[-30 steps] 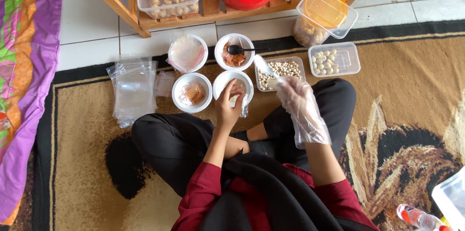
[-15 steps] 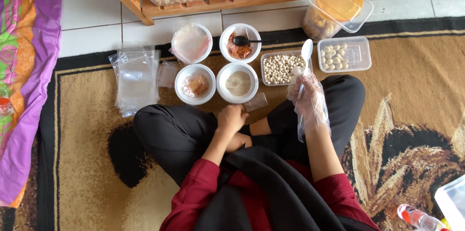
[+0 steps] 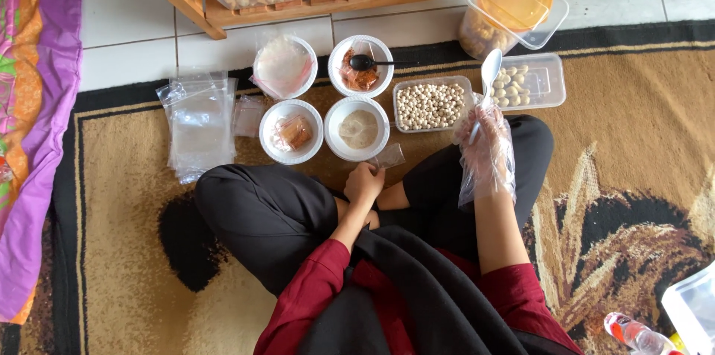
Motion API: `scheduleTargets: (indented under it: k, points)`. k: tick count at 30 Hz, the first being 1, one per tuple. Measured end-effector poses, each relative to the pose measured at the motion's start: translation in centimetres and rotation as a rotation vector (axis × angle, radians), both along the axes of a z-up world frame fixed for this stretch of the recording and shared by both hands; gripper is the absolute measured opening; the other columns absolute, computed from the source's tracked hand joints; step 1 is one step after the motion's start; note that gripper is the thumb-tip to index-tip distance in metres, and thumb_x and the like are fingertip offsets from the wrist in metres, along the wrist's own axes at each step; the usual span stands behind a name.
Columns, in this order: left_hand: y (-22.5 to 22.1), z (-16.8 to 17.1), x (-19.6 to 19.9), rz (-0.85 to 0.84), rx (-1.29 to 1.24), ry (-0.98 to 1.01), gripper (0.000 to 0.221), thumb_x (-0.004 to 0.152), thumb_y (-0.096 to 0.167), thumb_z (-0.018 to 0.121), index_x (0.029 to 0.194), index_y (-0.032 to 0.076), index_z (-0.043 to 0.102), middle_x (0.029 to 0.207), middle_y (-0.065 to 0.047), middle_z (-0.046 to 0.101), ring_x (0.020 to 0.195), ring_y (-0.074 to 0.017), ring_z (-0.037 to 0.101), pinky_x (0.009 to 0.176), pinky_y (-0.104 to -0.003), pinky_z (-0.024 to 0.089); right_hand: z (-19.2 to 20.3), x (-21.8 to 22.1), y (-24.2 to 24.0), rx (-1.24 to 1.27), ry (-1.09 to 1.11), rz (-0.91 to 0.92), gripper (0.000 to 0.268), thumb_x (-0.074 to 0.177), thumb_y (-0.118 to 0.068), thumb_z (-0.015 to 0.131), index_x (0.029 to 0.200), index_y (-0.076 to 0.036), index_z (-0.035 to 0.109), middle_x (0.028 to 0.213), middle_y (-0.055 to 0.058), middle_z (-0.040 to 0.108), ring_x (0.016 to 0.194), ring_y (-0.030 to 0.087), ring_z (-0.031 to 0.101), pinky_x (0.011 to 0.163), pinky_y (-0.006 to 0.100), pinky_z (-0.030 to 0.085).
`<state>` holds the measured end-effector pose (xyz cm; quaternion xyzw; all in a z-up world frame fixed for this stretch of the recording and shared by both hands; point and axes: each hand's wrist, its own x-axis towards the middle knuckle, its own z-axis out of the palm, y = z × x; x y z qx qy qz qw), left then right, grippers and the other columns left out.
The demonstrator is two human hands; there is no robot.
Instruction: Packaging small snack items into plastic bags using hands and a spoon
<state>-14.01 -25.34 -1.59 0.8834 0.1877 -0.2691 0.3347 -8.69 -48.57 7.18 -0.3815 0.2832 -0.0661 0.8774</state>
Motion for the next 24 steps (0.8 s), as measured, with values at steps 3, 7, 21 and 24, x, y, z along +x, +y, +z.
scheduleTargets:
  k: [3,7,21,24]
  points:
    - [-0.4,0.2,-0.1,0.076,-0.031,0.011,0.047,0.096,0.043,0.063,0.122,0.004,0.066,0.110,-0.023,0.073,0.105,-0.0412,0.072,0.083,-0.056,0.059,0.5,0.0,0.1,0.002,-0.015,-0.019,0.013,0.094,-0.010,0.071,0.097,-0.019,0.061,0.078,0.000,0.060,0.064,0.012,0.059,0.056,0.023,0.048]
    - [-0.3,-1.1,0.0,0.137,-0.027,0.048,0.055,0.097,0.043,0.063,0.134,0.003,0.054,0.123,-0.026,0.068,0.116,-0.0424,0.068,0.091,-0.059,0.056,1.0,-0.2,0.4,-0.001,-0.036,0.004,0.015,0.093,-0.009,0.072,0.100,-0.018,0.063,0.079,0.001,0.062,0.065,0.013,0.062,0.055,0.024,0.051]
    - [-0.8,-8.6,0.5,0.239,-0.070,-0.001,0.029,0.089,0.046,0.069,0.104,0.023,0.078,0.098,-0.006,0.078,0.102,-0.0314,0.074,0.080,-0.048,0.060,0.0,-0.4,1.3,-0.007,-0.109,0.068,0.016,0.095,-0.005,0.066,0.103,-0.016,0.059,0.083,-0.002,0.060,0.068,0.008,0.058,0.057,0.017,0.046]
    - [-1.9,-5.7,-0.8,0.138,-0.074,-0.112,0.023,0.086,0.042,0.072,0.098,0.024,0.079,0.088,-0.001,0.078,0.093,-0.0290,0.075,0.072,-0.045,0.062,3.5,-1.7,2.7,0.044,-0.165,0.062,0.020,0.092,0.001,0.068,0.100,-0.014,0.059,0.082,0.002,0.062,0.069,0.015,0.061,0.060,0.025,0.051]
